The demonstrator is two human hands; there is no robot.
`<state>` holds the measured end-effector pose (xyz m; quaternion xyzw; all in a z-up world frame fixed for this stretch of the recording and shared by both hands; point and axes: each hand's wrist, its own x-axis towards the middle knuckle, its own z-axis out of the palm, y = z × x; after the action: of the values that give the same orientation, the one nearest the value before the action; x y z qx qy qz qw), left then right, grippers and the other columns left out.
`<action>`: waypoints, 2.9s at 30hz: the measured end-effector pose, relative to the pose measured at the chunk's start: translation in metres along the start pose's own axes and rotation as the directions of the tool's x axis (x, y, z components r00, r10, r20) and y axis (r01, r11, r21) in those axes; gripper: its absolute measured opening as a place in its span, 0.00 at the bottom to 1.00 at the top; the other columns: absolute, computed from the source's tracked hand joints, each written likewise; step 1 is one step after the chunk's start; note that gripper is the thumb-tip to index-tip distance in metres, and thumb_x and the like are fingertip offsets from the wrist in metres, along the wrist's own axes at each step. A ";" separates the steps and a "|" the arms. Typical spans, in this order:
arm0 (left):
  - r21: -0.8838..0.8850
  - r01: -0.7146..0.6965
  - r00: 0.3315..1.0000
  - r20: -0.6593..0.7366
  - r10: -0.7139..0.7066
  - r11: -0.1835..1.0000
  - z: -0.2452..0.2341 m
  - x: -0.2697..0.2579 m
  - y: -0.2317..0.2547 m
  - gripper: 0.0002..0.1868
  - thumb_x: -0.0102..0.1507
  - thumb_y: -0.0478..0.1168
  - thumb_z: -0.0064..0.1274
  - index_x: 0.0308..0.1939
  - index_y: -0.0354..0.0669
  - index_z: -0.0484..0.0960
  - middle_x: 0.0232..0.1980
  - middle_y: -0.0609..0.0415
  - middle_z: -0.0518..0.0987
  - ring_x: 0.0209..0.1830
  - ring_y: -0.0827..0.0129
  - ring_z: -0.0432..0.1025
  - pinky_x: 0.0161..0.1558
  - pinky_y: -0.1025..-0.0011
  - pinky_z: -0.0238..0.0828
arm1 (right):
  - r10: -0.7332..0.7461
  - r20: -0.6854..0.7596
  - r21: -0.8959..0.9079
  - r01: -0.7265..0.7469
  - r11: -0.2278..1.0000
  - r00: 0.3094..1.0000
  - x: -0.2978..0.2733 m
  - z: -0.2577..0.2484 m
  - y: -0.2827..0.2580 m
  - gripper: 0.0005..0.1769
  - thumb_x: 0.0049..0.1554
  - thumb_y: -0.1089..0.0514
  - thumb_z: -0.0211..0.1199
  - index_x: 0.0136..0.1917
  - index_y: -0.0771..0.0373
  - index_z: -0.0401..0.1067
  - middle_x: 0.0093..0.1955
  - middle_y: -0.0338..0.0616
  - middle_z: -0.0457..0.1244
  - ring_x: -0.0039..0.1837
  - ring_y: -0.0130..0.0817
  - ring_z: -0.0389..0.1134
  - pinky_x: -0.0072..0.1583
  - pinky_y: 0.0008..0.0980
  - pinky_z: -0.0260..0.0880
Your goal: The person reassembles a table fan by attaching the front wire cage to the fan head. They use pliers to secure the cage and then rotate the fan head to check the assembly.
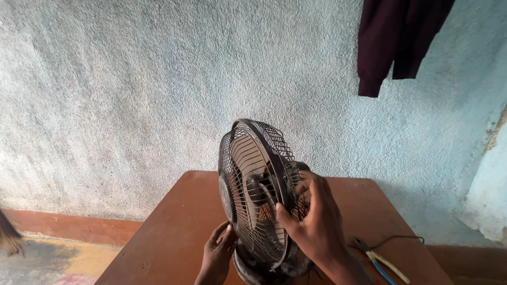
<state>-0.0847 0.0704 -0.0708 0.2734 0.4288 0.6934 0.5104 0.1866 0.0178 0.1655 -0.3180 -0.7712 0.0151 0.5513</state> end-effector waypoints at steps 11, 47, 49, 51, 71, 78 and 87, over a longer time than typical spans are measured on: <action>-0.135 -0.076 0.768 0.624 0.144 0.988 -0.028 0.066 -0.026 0.53 0.62 0.61 0.55 0.79 0.33 0.48 0.81 0.39 0.59 0.80 0.53 0.56 0.76 0.54 0.51 | 0.231 0.137 0.161 -0.252 0.954 0.963 -0.008 -0.025 0.050 0.22 0.56 0.47 0.66 0.52 0.63 0.62 0.45 0.49 0.66 0.53 0.39 0.75 0.64 0.45 0.73; 0.852 0.131 0.991 -0.121 -0.054 0.507 0.033 0.043 0.189 0.58 0.57 0.82 0.43 0.59 0.25 0.82 0.61 0.27 0.80 0.63 0.43 0.73 0.61 0.46 0.70 | 0.825 0.242 0.627 -0.731 0.268 0.510 -0.019 0.025 0.149 0.11 0.54 0.60 0.66 0.47 0.60 0.66 0.43 0.43 0.65 0.43 0.33 0.67 0.42 0.37 0.73; 0.913 0.107 0.993 -0.116 0.000 0.394 0.015 0.049 0.202 0.61 0.55 0.84 0.42 0.61 0.26 0.84 0.65 0.30 0.78 0.69 0.45 0.68 0.65 0.45 0.64 | 0.868 0.289 0.576 -0.798 0.181 0.405 -0.026 0.043 0.139 0.11 0.56 0.59 0.65 0.49 0.61 0.65 0.44 0.46 0.65 0.44 0.36 0.67 0.44 0.42 0.73; 0.907 0.066 0.998 -0.065 -0.016 0.416 0.003 0.056 0.208 0.60 0.52 0.83 0.43 0.66 0.33 0.77 0.69 0.31 0.73 0.72 0.46 0.64 0.67 0.45 0.63 | 0.896 0.345 0.492 -0.867 0.081 0.279 -0.034 0.055 0.133 0.12 0.58 0.57 0.63 0.52 0.62 0.65 0.47 0.50 0.64 0.48 0.41 0.67 0.49 0.48 0.73; 0.985 0.096 0.994 -0.089 -0.060 0.142 -0.031 0.083 0.188 0.49 0.53 0.85 0.36 0.11 0.39 0.73 0.14 0.50 0.71 0.18 0.62 0.73 0.29 0.52 0.75 | 0.896 0.399 0.263 -0.961 0.091 0.194 -0.078 0.099 0.168 0.29 0.60 0.41 0.67 0.64 0.59 0.64 0.51 0.51 0.55 0.60 0.60 0.60 0.68 0.54 0.65; 0.987 0.083 0.996 -0.079 -0.040 0.134 -0.030 0.085 0.186 0.51 0.57 0.84 0.38 0.27 0.32 0.79 0.26 0.43 0.75 0.29 0.58 0.75 0.32 0.50 0.73 | 0.900 0.382 0.246 -0.962 0.122 0.212 -0.072 0.081 0.154 0.41 0.53 0.38 0.68 0.71 0.57 0.58 0.61 0.49 0.61 0.67 0.44 0.64 0.72 0.47 0.62; 0.973 0.038 0.997 -0.052 0.058 0.228 -0.012 0.066 0.188 0.54 0.56 0.79 0.45 0.61 0.29 0.79 0.54 0.32 0.82 0.59 0.48 0.77 0.58 0.47 0.72 | 0.854 0.417 0.180 -0.949 0.258 0.311 -0.059 0.062 0.153 0.46 0.53 0.42 0.67 0.77 0.59 0.53 0.70 0.54 0.59 0.73 0.48 0.62 0.72 0.54 0.66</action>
<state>-0.2052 0.1084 0.0834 0.5070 0.7843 0.2901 0.2088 0.2173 0.1297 0.0343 -0.5799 -0.4840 0.5218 0.3964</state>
